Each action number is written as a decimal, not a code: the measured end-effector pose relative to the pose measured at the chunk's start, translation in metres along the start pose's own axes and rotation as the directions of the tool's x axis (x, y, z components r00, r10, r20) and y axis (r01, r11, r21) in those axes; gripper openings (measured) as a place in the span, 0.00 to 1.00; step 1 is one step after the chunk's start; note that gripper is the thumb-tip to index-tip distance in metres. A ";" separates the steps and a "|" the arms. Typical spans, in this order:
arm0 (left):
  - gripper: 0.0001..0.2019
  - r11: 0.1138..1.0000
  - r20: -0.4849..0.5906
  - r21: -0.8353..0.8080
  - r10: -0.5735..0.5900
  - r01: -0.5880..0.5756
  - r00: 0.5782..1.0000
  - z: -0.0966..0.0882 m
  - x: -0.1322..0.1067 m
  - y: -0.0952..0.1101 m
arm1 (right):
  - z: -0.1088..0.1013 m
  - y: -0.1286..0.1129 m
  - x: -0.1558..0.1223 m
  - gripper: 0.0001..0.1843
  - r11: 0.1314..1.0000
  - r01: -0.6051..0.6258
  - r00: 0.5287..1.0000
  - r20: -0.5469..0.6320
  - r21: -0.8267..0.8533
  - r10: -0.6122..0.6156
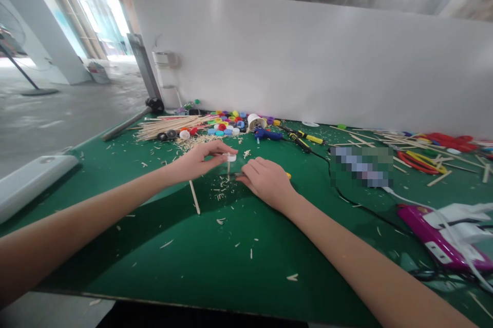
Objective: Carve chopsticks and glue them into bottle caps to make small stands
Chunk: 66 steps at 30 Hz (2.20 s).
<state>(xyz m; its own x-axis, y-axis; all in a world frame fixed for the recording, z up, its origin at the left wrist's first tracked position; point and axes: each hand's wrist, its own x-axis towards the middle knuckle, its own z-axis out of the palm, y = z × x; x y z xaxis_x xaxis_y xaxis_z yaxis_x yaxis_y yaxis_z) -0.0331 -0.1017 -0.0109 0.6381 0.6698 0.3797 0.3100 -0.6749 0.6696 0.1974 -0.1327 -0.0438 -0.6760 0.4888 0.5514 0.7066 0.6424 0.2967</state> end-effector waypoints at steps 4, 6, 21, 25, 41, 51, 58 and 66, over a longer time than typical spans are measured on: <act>0.14 1.000 0.004 -0.021 0.004 -0.004 1.000 -0.001 0.000 -0.002 | 0.001 0.001 0.000 0.18 0.998 0.044 0.996 0.070 0.043 -0.047; 0.14 1.000 0.019 -0.022 -0.010 0.011 1.000 -0.002 0.000 -0.001 | 0.001 0.001 0.000 0.17 0.999 0.023 0.999 0.041 0.043 -0.025; 0.18 0.996 0.032 0.067 -0.060 0.057 0.998 -0.006 0.002 -0.002 | 0.003 0.002 -0.002 0.17 0.997 0.013 0.997 0.069 0.082 -0.019; 0.20 0.999 0.030 0.036 -0.041 0.040 0.999 -0.005 0.001 -0.003 | 0.005 0.001 0.001 0.16 0.992 -0.001 0.999 0.041 0.123 -0.004; 0.21 0.990 0.017 0.120 -0.074 0.071 0.997 -0.005 0.002 -0.005 | 0.000 -0.001 0.004 0.17 0.988 0.023 0.995 0.088 0.151 -0.036; 0.21 0.980 -0.012 0.180 -0.082 0.082 0.997 -0.005 0.002 0.000 | -0.001 0.003 0.005 0.20 0.995 -0.015 0.993 0.121 0.095 0.003; 0.20 0.976 -0.026 0.207 -0.065 0.069 0.998 -0.005 0.001 0.000 | 0.000 0.002 0.003 0.20 0.994 -0.055 0.995 0.091 0.097 0.047; 0.20 0.975 -0.011 0.212 -0.065 0.066 0.998 -0.004 0.000 0.000 | 0.000 0.003 0.003 0.19 0.985 -0.107 0.994 -0.011 0.135 0.110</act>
<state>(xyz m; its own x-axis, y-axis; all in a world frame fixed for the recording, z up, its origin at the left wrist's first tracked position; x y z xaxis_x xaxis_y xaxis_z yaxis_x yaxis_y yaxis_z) -0.0360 -0.1001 -0.0083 0.6084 0.7159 0.3426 0.4939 -0.6794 0.5426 0.1972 -0.1294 -0.0418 -0.5922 0.5501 0.5888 0.7403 0.6599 0.1282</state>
